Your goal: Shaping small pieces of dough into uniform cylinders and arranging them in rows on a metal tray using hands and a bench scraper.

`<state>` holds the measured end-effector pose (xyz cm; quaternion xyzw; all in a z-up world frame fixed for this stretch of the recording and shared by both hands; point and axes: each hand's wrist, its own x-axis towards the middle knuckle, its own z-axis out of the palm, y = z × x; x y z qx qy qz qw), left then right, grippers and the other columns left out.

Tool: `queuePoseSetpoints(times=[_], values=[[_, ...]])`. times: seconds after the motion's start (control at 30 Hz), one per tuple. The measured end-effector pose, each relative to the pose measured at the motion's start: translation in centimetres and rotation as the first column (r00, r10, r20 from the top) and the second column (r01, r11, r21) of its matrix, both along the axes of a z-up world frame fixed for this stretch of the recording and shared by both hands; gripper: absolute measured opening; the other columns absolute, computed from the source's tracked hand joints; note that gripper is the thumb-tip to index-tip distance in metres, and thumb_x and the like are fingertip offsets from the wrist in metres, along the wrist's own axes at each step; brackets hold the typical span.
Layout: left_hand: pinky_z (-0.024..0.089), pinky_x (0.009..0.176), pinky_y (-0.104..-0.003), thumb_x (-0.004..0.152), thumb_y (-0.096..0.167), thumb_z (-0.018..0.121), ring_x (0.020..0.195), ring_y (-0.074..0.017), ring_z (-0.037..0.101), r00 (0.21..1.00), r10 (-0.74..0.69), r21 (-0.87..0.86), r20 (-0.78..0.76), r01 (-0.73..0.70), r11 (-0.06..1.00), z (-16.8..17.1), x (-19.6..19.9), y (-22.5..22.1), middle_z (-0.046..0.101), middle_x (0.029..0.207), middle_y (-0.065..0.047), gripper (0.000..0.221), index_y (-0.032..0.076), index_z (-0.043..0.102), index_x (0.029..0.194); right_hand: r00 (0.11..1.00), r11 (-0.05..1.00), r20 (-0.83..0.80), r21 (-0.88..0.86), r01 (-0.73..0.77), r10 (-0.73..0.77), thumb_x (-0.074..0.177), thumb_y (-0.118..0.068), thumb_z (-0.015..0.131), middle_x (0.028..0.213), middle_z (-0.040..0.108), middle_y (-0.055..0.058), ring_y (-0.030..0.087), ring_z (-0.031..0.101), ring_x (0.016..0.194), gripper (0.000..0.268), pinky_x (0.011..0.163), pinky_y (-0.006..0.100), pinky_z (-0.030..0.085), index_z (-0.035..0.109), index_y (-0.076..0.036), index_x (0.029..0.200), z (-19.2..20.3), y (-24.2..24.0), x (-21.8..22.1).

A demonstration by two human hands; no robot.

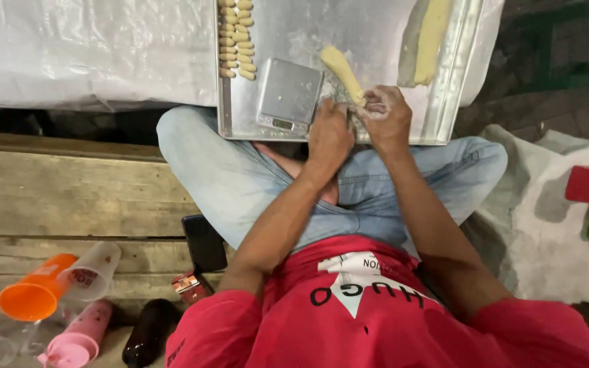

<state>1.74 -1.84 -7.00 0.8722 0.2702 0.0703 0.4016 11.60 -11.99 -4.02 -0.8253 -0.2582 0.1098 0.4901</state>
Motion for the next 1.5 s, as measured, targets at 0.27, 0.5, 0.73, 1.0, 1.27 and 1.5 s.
queuePoseSetpoints(times=[0.27,0.5,0.73,1.0,1.27,1.5], values=[[0.066,0.086,-0.051,0.089,0.006,0.072,0.1,-0.0432,0.068,0.984,-0.06,0.246,0.166,0.017,0.969,4.4,-1.3,1.3,0.056,0.109,-0.022,0.03,-0.001,0.059,0.115,0.962,0.996,0.272,0.066,-0.053,0.033,0.083,0.01,0.086,0.101,0.063,0.023,0.044,0.072,0.085,0.039,0.067,0.044,0.067,0.063,0.012,0.114,-0.1,-0.1,-1.1],[0.057,0.09,-0.045,0.076,0.007,0.074,0.104,-0.0404,0.064,0.978,-0.142,0.369,0.151,0.077,0.926,3.4,-1.1,0.4,0.051,0.132,-0.019,0.065,0.013,0.058,0.139,0.961,0.997,0.27,-0.026,0.067,-0.058,0.079,0.002,0.085,0.09,0.066,0.015,0.035,0.073,0.076,0.028,0.062,0.04,0.065,0.072,-0.001,0.103,-0.9,0.1,-0.8],[0.06,0.088,-0.043,0.079,0.02,0.08,0.102,-0.0378,0.067,0.983,-0.091,0.444,0.157,0.012,0.896,1.1,-0.6,0.2,0.054,0.132,-0.014,0.059,0.016,0.064,0.136,0.96,0.997,0.273,-0.007,0.072,-0.068,0.073,-0.003,0.083,0.084,0.069,0.012,0.027,0.072,0.067,0.023,0.056,0.035,0.062,0.08,-0.006,0.096,-1.6,0.0,-0.4],[0.056,0.105,-0.049,0.088,0.019,0.073,0.121,-0.0392,0.06,0.984,-0.118,0.364,0.132,0.063,0.929,-0.6,-0.7,0.2,0.043,0.143,-0.016,0.067,0.014,0.049,0.15,0.984,0.935,-0.114,0.314,0.164,-0.134,0.084,0.007,0.082,0.093,0.074,0.014,0.022,0.076,0.084,0.022,0.069,0.035,0.067,0.08,0.0,0.105,0.5,-1.2,-0.4],[0.065,0.091,-0.054,0.102,0.029,0.066,0.116,-0.0414,0.065,0.989,-0.081,0.345,0.121,0.034,0.938,2.1,-0.8,0.0,0.045,0.138,-0.015,0.052,0.014,0.048,0.148,0.789,0.779,-0.614,0.498,0.381,0.006,0.091,0.007,0.077,0.094,0.072,0.015,0.024,0.077,0.083,0.021,0.077,0.037,0.071,0.068,0.005,0.109,0.6,-2.6,0.6],[0.068,0.081,-0.054,0.1,0.023,0.071,0.107,-0.0406,0.069,0.945,0.009,0.28,0.327,-0.106,0.954,1.6,-0.7,0.2,0.054,0.126,-0.012,0.046,0.012,0.053,0.142,0.944,0.887,-0.33,0.44,0.139,0.016,0.09,0.012,0.081,0.096,0.07,0.021,0.024,0.076,0.084,0.023,0.074,0.04,0.069,0.068,0.012,0.109,-0.7,-2.0,-0.1]])
